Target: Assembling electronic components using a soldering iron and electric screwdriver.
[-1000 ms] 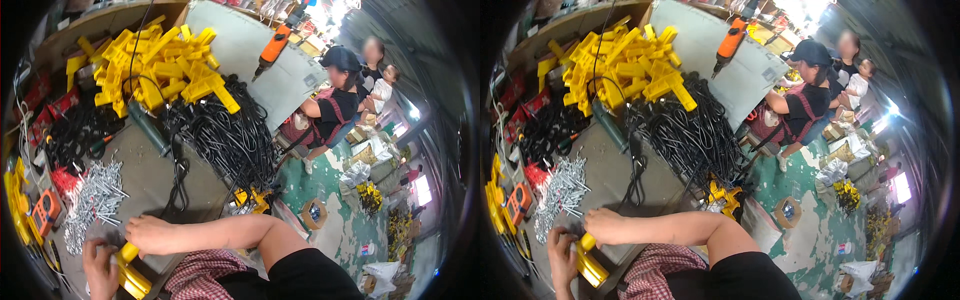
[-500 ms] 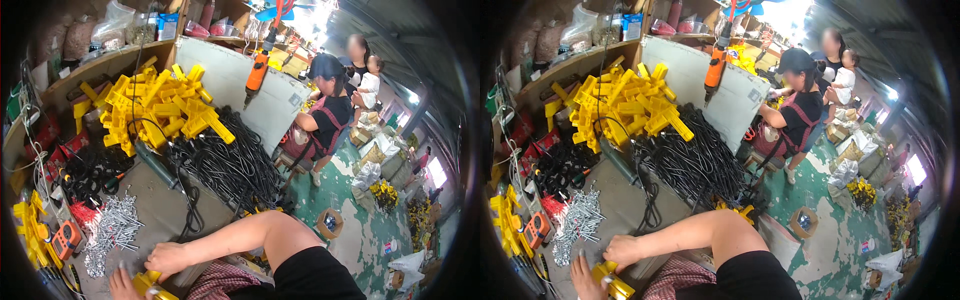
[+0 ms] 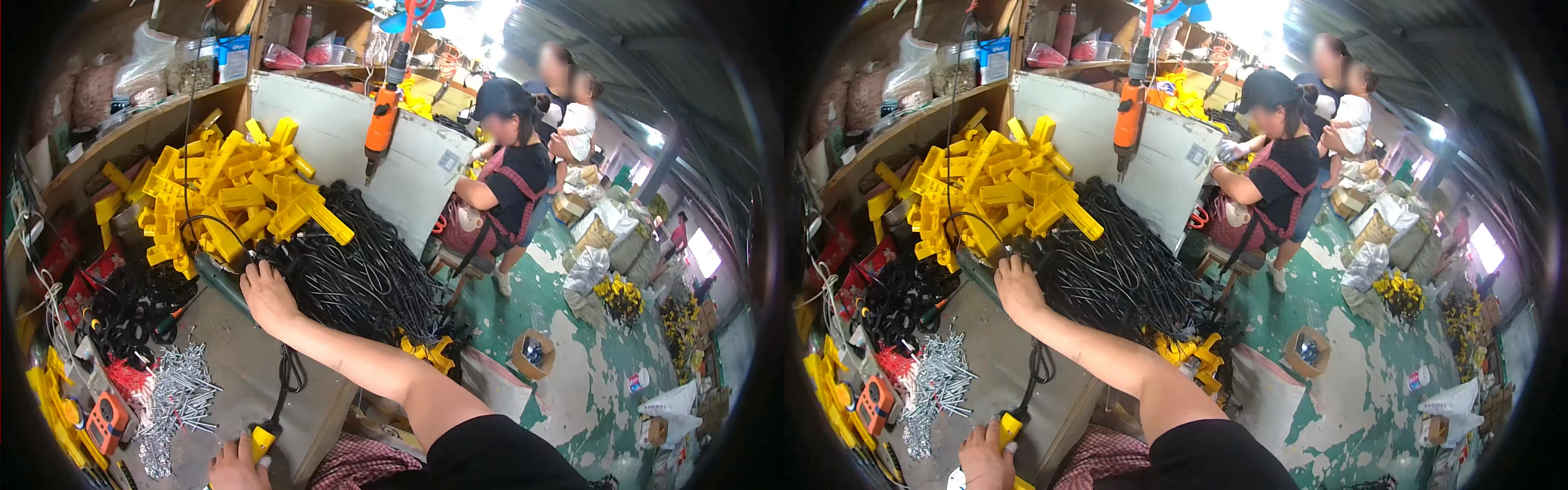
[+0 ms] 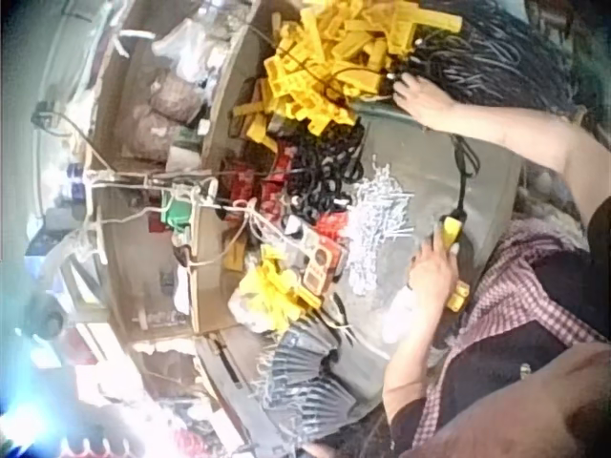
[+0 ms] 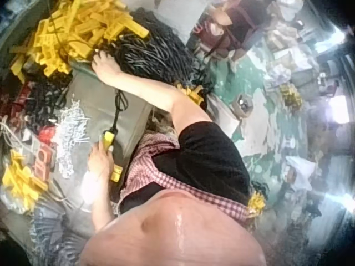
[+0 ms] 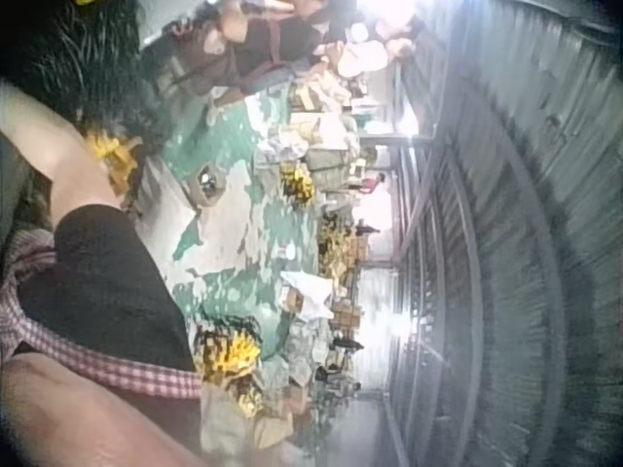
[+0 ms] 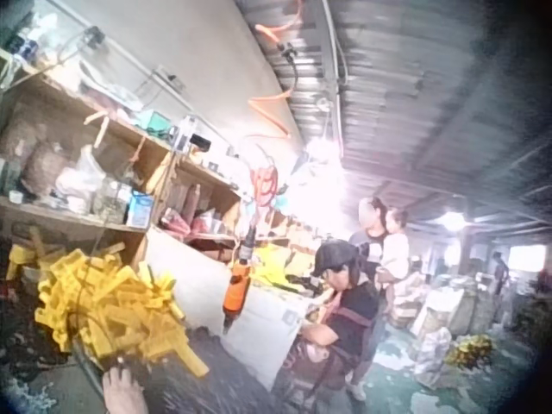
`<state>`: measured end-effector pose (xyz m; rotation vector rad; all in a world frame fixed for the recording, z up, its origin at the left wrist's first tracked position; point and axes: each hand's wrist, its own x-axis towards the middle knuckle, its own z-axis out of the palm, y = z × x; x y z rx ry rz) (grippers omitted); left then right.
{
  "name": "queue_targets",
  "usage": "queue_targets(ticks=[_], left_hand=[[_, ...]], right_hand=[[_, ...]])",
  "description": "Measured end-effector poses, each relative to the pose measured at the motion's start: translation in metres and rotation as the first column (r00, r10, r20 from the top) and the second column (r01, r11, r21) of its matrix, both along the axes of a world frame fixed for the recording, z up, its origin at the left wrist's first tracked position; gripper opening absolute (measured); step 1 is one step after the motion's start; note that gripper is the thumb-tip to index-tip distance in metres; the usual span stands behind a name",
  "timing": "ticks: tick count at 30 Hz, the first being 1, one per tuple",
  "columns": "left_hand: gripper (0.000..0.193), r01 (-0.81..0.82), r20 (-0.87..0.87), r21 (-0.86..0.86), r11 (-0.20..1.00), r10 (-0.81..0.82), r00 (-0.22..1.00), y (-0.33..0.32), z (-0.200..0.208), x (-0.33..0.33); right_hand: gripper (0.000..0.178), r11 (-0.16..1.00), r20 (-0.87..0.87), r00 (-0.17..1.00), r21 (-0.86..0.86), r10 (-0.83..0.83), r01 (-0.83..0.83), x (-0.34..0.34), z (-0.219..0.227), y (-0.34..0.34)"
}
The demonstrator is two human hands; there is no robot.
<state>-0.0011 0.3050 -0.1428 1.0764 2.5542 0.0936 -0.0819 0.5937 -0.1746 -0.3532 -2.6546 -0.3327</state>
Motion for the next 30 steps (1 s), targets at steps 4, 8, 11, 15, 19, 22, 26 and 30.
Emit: queue_targets(ticks=[4,8,11,15,19,22,26,30], left_hand=[[0.058,0.064,-0.107,0.094,0.994,-0.054,0.993,-0.007,-0.015,0.002],[0.05,0.0,-0.059,0.171,0.985,0.01,0.998,-0.004,-0.005,0.005],[0.05,0.011,-0.092,0.358,0.934,0.024,0.995,-0.002,-0.014,-0.002],[0.042,-0.002,-0.064,0.38,0.925,0.029,0.997,0.01,-0.01,-0.006],[0.04,-0.042,-0.109,0.379,0.924,0.09,0.99,0.003,-0.02,-0.009],[0.037,-0.069,-0.093,0.393,0.917,0.114,0.989,0.0,-0.021,-0.009],[0.037,-0.069,-0.063,0.411,0.909,0.104,0.993,0.001,-0.019,-0.008],[0.034,-0.073,-0.086,0.424,0.903,0.12,0.989,0.0,-0.025,-0.005]], right_hand=[[0.052,0.995,0.114,0.991,-0.075,0.075,-0.066,0.014,-0.013,-0.021],[0.056,0.993,0.103,0.993,0.112,-0.054,0.042,-0.035,-0.035,-0.031],[0.06,0.935,0.098,0.994,-0.355,0.043,-0.005,-0.023,0.009,-0.018],[0.073,0.22,-0.458,0.883,-0.877,-0.105,-0.428,0.01,0.02,0.013],[0.041,-0.579,-0.57,0.816,-0.634,-0.101,-0.514,0.036,0.047,-0.025],[0.041,-0.708,-0.616,0.785,-0.522,-0.073,-0.476,0.057,0.043,-0.069],[0.047,-0.584,-0.8,0.597,-0.512,0.058,-0.629,0.07,0.039,-0.119],[0.055,-0.452,-0.787,0.568,-0.609,0.242,-0.651,0.077,0.022,-0.133]])
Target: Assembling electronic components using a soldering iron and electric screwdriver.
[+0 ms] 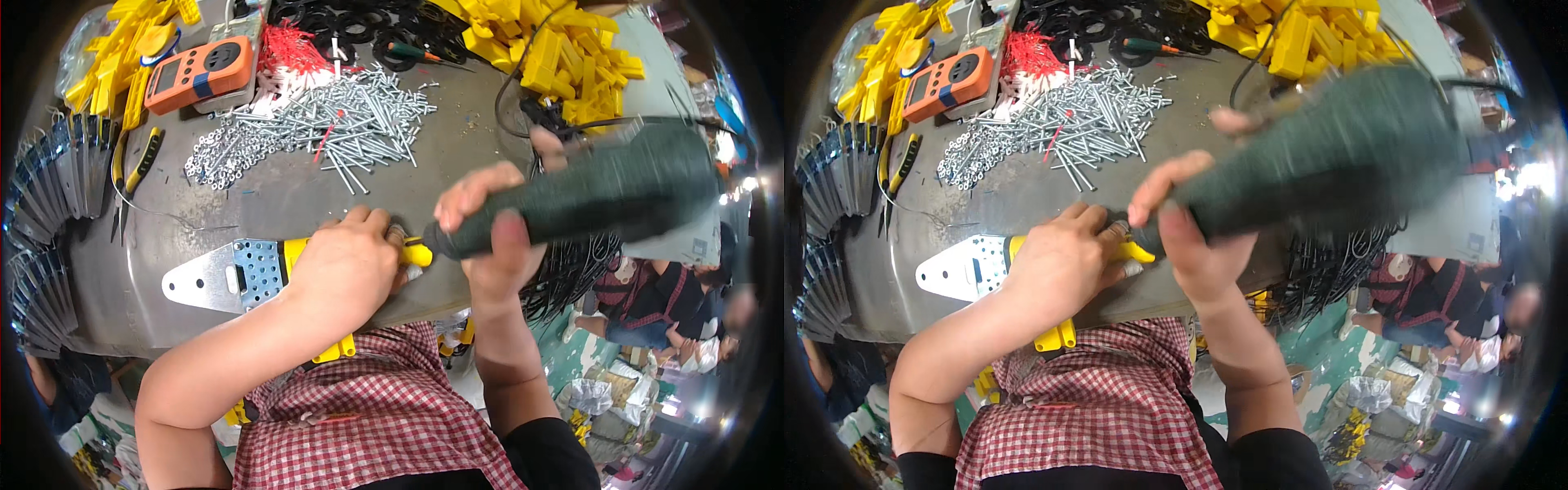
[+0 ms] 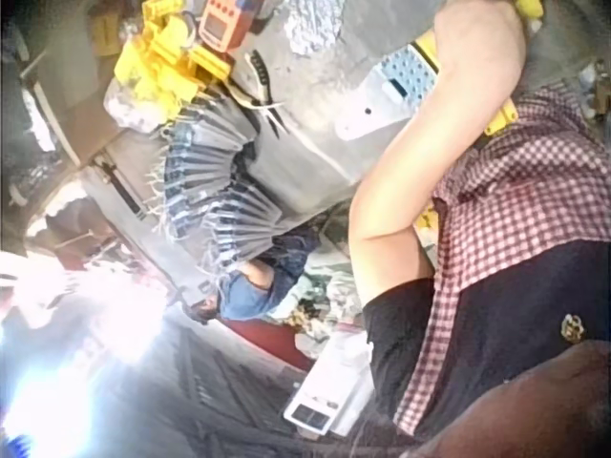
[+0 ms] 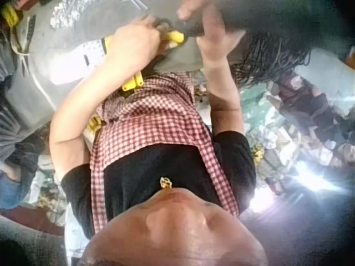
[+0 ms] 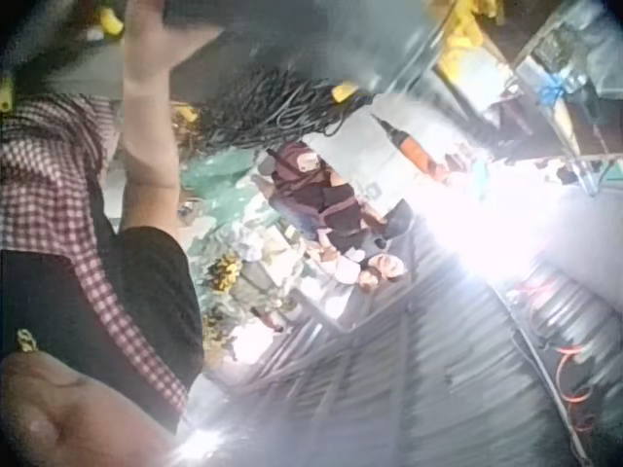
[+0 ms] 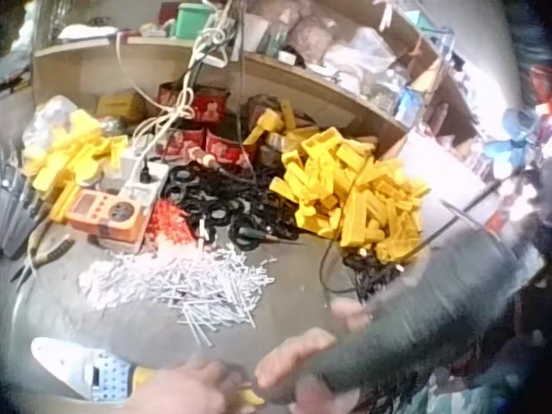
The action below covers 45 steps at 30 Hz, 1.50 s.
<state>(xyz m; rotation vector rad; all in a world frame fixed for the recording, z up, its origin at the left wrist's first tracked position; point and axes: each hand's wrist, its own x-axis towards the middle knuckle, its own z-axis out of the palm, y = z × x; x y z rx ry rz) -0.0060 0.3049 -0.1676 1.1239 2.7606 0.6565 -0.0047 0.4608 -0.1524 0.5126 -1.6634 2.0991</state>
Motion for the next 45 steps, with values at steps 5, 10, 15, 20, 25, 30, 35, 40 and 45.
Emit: queue_targets(ticks=[5,10,15,20,25,30,35,40,45], left_hand=[[0.021,0.008,0.01,-0.018,1.0,-0.008,1.0,0.001,0.001,0.0],[0.019,0.021,0.01,0.008,1.0,-0.021,1.0,0.002,0.0,0.0],[0.02,0.032,-0.023,-0.06,0.998,-0.034,0.999,0.001,0.0,0.003],[0.025,0.014,-0.071,-0.032,0.999,-0.016,0.997,0.003,-0.005,0.003],[0.036,0.011,-0.068,-0.069,0.998,-0.016,0.998,0.002,-0.005,0.001],[0.018,0.059,-0.034,-0.034,0.998,-0.06,0.998,0.002,-0.004,-0.001],[0.037,0.042,-0.05,-0.061,0.997,-0.045,0.998,-0.002,-0.007,0.0],[0.036,0.061,0.011,0.032,0.998,-0.061,0.998,-0.004,-0.004,-0.005],[0.018,0.081,0.022,0.036,0.996,-0.082,0.996,-0.004,-0.003,-0.008]], right_hand=[[0.079,0.98,0.021,0.982,0.061,0.189,-0.19,-0.002,-0.001,-0.001],[0.08,0.95,0.064,0.949,-0.068,0.308,-0.304,-0.012,-0.006,-0.001],[0.088,0.985,-0.004,0.992,0.125,0.123,-0.121,0.001,-0.004,-0.008],[0.052,0.988,0.128,0.991,0.15,-0.043,0.024,0.012,0.014,0.003],[0.071,0.983,0.12,0.992,0.172,0.038,-0.058,0.02,0.003,-0.004],[0.091,0.973,0.129,0.99,0.213,0.056,-0.083,0.023,-0.009,-0.012],[0.104,0.994,0.081,0.992,-0.063,0.094,-0.089,0.019,0.012,-0.006],[0.093,0.992,0.064,0.998,0.121,0.015,-0.023,0.028,0.003,-0.008],[0.087,0.983,0.073,0.98,-0.003,0.184,-0.184,0.014,-0.009,-0.006]])
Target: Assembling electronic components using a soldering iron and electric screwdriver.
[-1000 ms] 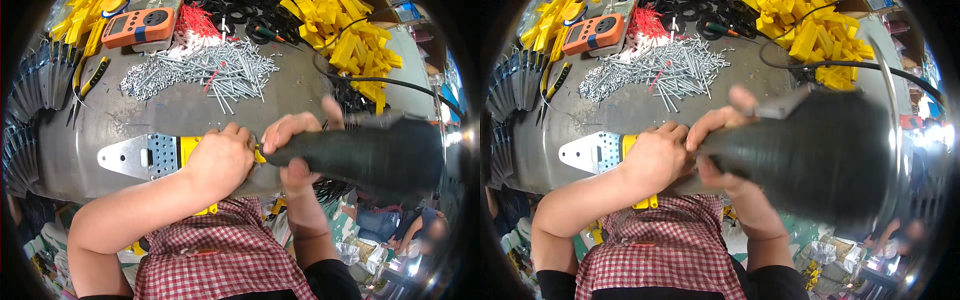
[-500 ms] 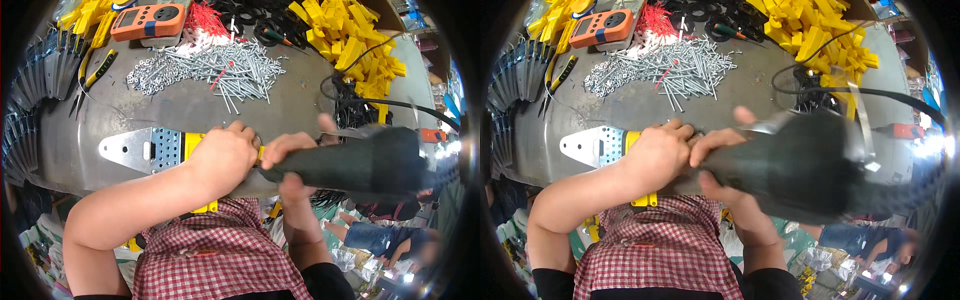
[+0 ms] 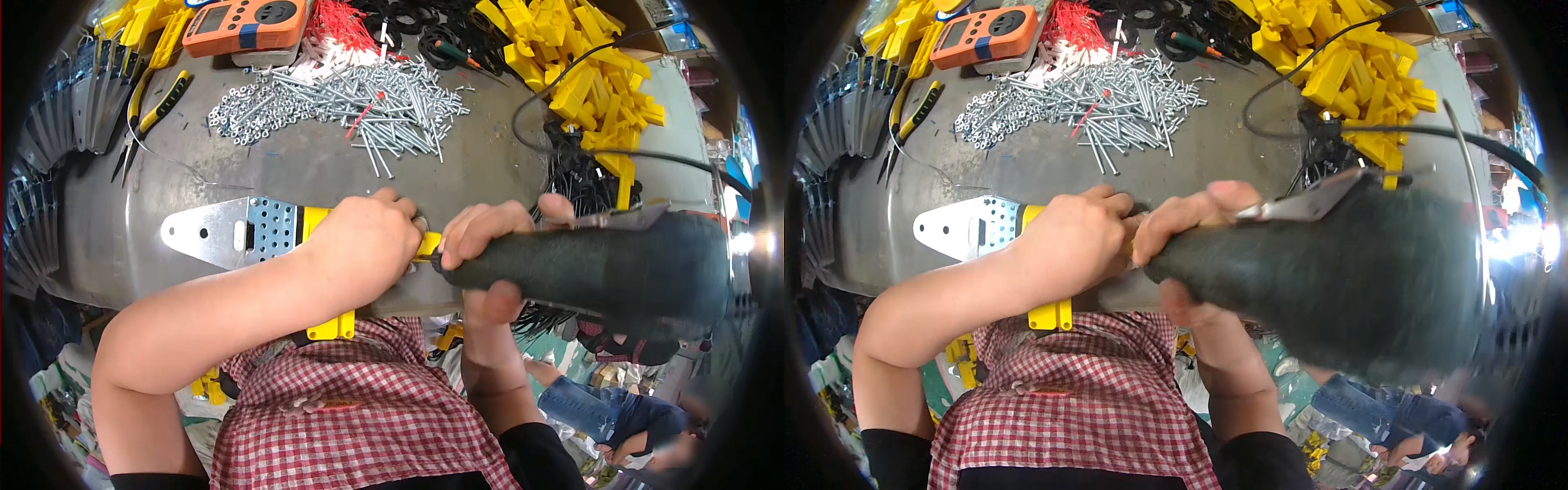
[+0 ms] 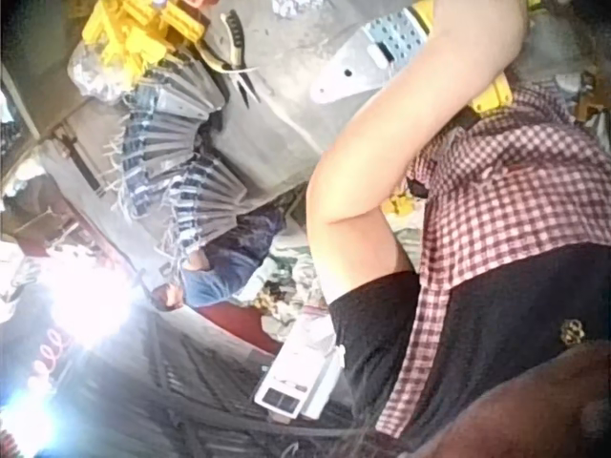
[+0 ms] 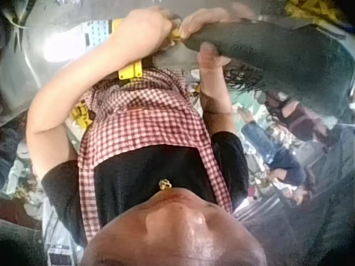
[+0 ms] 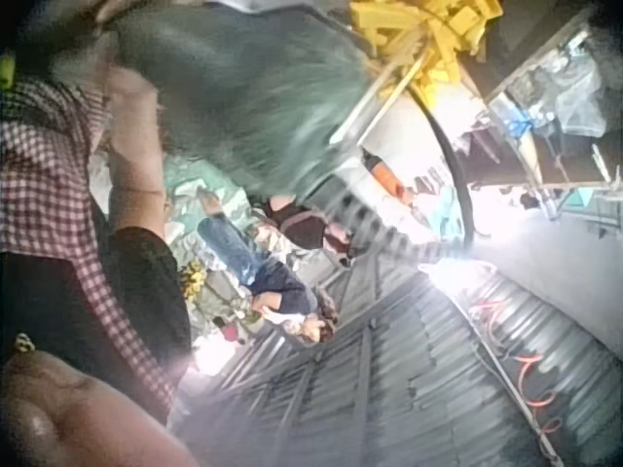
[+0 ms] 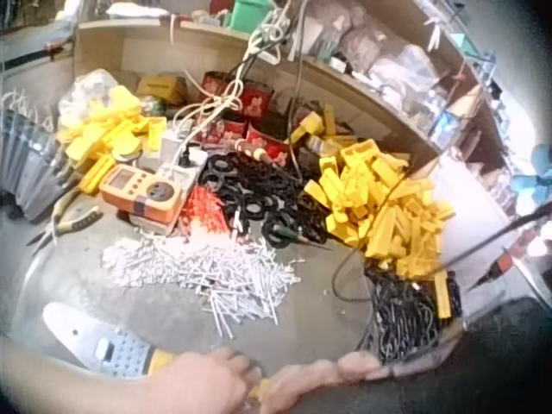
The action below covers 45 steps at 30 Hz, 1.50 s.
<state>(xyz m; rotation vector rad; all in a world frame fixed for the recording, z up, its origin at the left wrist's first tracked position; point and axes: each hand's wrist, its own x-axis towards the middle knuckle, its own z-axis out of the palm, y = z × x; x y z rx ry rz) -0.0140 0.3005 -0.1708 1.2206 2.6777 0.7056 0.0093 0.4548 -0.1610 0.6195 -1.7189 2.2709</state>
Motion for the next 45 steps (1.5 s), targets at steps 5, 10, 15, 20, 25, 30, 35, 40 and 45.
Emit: queue_targets(ticks=[5,10,15,20,25,30,35,40,45], left_hand=[[0.018,0.004,-0.032,-0.012,1.0,-0.004,0.999,-0.001,0.0,0.003],[0.019,-0.012,-0.043,-0.031,0.999,0.011,0.999,0.0,-0.004,0.005],[0.03,-0.17,-0.122,0.136,0.976,0.187,0.975,0.027,-0.003,-0.014],[0.038,-0.261,-0.043,-0.022,0.965,0.26,0.965,0.037,-0.003,-0.032],[0.058,-0.045,-0.001,0.332,0.942,0.048,0.999,0.022,0.004,-0.039],[0.049,0.468,-0.088,0.09,0.879,-0.461,0.883,-0.029,0.035,-0.019],[0.015,0.608,-0.245,-0.213,0.765,-0.644,0.725,-0.032,0.018,-0.02],[0.011,0.561,-0.204,-0.048,0.826,-0.558,0.804,-0.02,0.006,-0.023],[0.009,0.46,-0.295,0.008,0.888,-0.438,0.849,-0.011,0.0,-0.018]], right_hand=[[0.086,0.993,-0.196,0.98,0.115,0.027,-0.004,0.005,-0.002,-0.003],[0.049,0.976,-0.204,0.964,0.098,-0.17,0.193,0.001,0.005,0.0],[0.032,0.906,-0.264,0.883,0.069,-0.387,0.418,-0.013,0.022,0.0],[0.046,0.872,-0.399,0.833,0.142,-0.383,0.469,-0.022,0.035,0.027],[0.053,0.967,-0.377,0.892,-0.153,-0.249,0.205,-0.009,0.074,0.042],[0.062,0.958,-0.032,0.964,-0.124,-0.266,0.26,0.012,0.057,0.054],[0.071,0.965,0.0,0.986,-0.204,-0.169,0.166,0.023,0.055,0.044],[0.084,0.965,0.083,0.978,-0.167,-0.193,0.204,0.029,0.054,0.023],[0.088,0.98,0.073,0.978,0.061,-0.194,0.19,0.038,0.057,0.002]])
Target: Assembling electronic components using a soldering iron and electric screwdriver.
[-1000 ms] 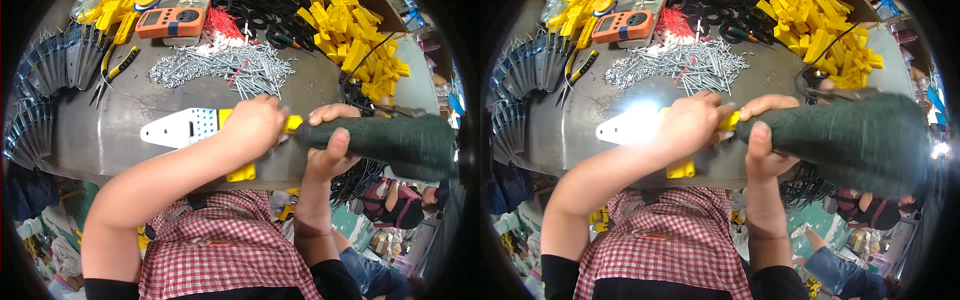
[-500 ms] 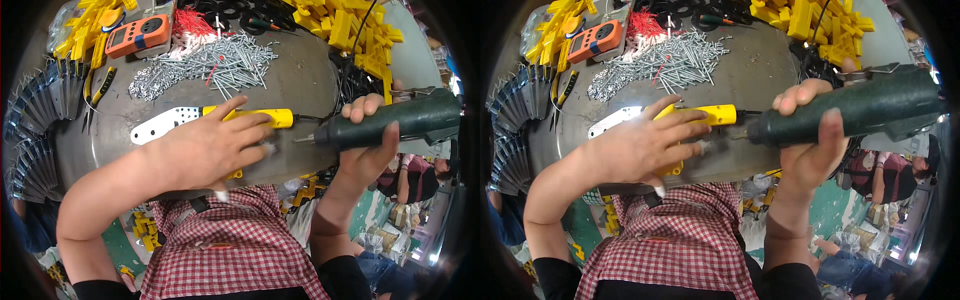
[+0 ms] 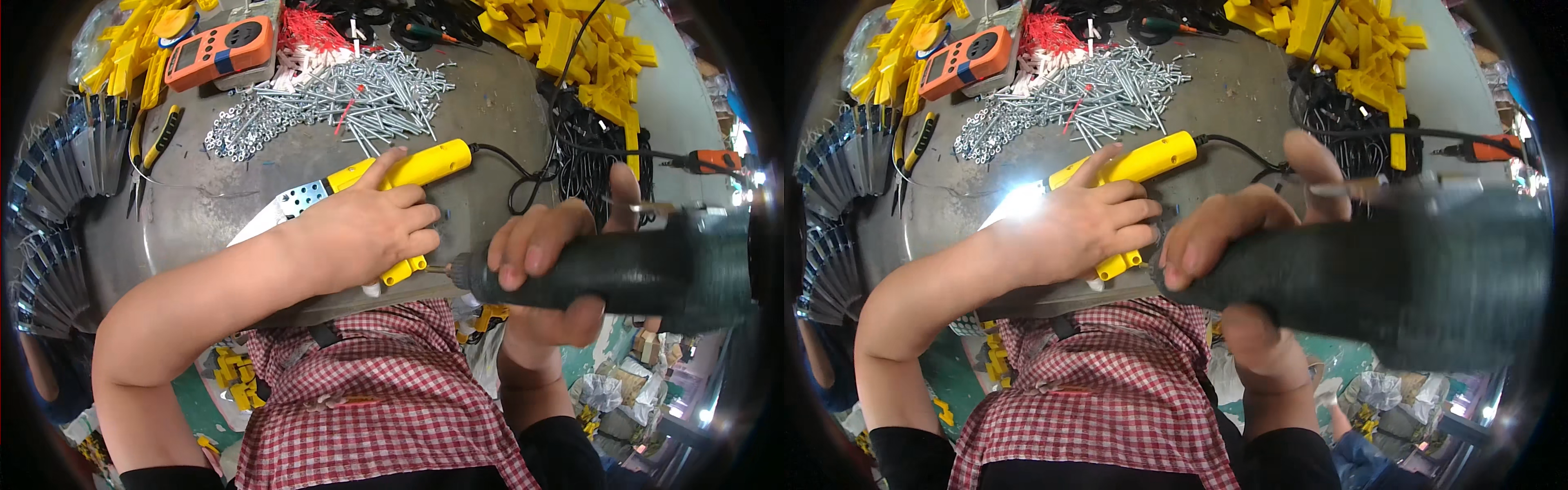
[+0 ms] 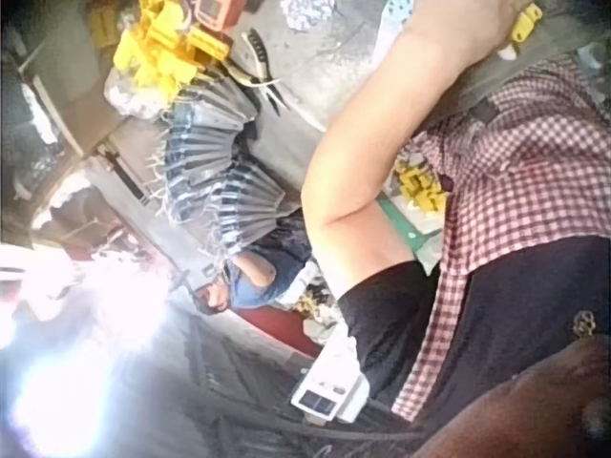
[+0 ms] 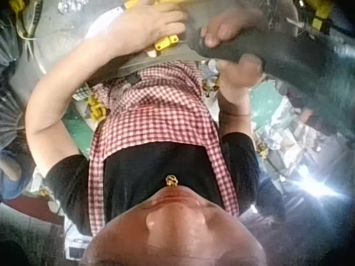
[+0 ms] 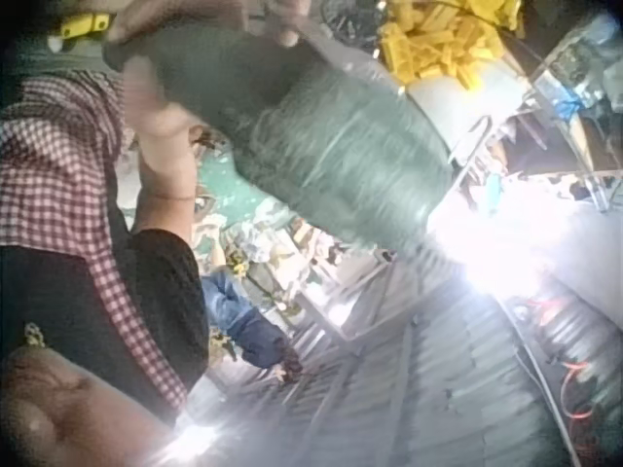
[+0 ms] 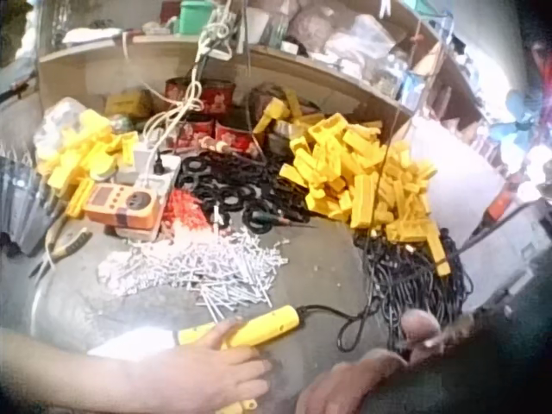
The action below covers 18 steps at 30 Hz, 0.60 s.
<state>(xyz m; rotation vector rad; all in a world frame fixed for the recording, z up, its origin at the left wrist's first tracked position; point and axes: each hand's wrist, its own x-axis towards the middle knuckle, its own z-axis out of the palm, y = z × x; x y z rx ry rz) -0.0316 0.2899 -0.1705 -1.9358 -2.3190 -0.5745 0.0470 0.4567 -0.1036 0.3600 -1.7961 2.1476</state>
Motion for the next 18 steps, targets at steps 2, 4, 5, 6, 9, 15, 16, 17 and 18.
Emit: queue_targets(ticks=[2,4,5,6,9,15,16,17,18], left_hand=[[0.011,0.021,0.04,-0.148,0.989,-0.015,0.999,0.001,0.01,-0.002],[0.015,0.048,0.085,-0.287,0.957,-0.025,0.996,0.002,0.015,-0.003],[0.016,0.049,0.075,-0.307,0.95,-0.027,0.997,0.002,0.016,-0.002],[0.017,0.047,0.066,-0.327,0.944,-0.027,0.997,0.001,0.015,-0.002],[0.024,0.01,-0.086,-0.065,0.998,-0.015,0.996,-0.006,-0.005,0.001],[0.072,-0.499,0.121,-0.14,0.855,0.515,0.849,-0.045,0.001,0.02],[0.073,-0.541,0.103,-0.154,0.827,0.558,0.824,-0.048,-0.004,0.023],[0.073,-0.569,0.052,-0.053,0.821,0.571,0.819,-0.047,-0.01,0.024],[0.073,-0.578,0.053,-0.051,0.814,0.58,0.813,-0.048,-0.013,0.027]], right_hand=[[0.096,0.999,-0.051,0.998,-0.015,0.034,-0.034,0.003,0.0,-0.005],[0.095,0.997,-0.101,0.994,-0.049,0.046,-0.051,0.005,-0.003,-0.009],[0.085,0.997,-0.003,0.997,-0.017,0.079,-0.079,0.008,-0.006,-0.009],[0.076,0.994,0.097,0.989,0.014,0.108,-0.11,0.011,-0.009,-0.009],[0.065,0.946,0.039,0.948,0.059,0.317,-0.318,0.002,-0.023,-0.003],[0.056,0.879,-0.146,0.868,0.036,0.475,-0.475,-0.021,-0.033,-0.003],[0.056,0.871,-0.146,0.86,0.037,0.489,-0.49,-0.024,-0.033,-0.003],[0.058,0.839,-0.139,0.828,0.051,0.543,-0.542,-0.026,-0.033,-0.004],[0.06,0.805,-0.131,0.795,0.065,0.593,-0.59,-0.028,-0.033,-0.005]])
